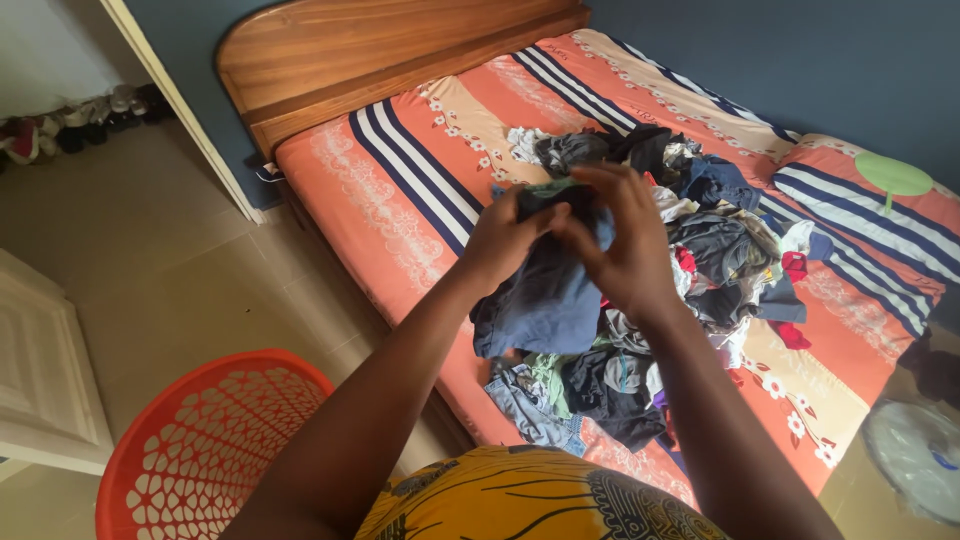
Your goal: Folding a pile of clean laundry on a bed and placing some items into a laundry basket.
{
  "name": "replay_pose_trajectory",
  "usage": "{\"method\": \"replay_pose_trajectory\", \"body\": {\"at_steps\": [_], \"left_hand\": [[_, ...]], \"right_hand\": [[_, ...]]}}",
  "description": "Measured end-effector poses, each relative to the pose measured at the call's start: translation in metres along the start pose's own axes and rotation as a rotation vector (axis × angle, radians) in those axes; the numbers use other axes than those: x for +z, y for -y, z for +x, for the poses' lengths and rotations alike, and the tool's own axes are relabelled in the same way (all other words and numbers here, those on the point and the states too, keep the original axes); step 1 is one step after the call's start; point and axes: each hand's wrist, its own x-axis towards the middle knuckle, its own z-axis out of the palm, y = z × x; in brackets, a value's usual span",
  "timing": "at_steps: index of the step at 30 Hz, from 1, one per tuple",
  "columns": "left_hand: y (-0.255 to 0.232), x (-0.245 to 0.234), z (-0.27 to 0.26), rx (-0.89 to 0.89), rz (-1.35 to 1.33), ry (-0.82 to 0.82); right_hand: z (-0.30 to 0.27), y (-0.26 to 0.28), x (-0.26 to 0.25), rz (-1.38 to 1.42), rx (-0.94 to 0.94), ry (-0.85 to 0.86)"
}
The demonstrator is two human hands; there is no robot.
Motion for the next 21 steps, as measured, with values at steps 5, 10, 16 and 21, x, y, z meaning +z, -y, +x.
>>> {"method": "replay_pose_trajectory", "body": {"at_steps": [5,10,16,21], "left_hand": [[-0.021,-0.009,-0.021,-0.029,-0.253,0.282],[-0.004,-0.008,-0.021,0.098,0.249,0.004],[0.039,0.009,-0.038,-0.403,0.127,-0.358],[0.076,0.024,-0.054,-0.503,-0.875,-0.053]], "right_hand": [[0.009,0.005,-0.017,-0.553,-0.456,0.121],[0.008,-0.012,-0.013,-0.675,0.039,0.395],[0.01,-0.002,0.012,-0.951,0.334,0.247],[0.004,0.019,0.047,-0.483,0.557,0.114]]}}
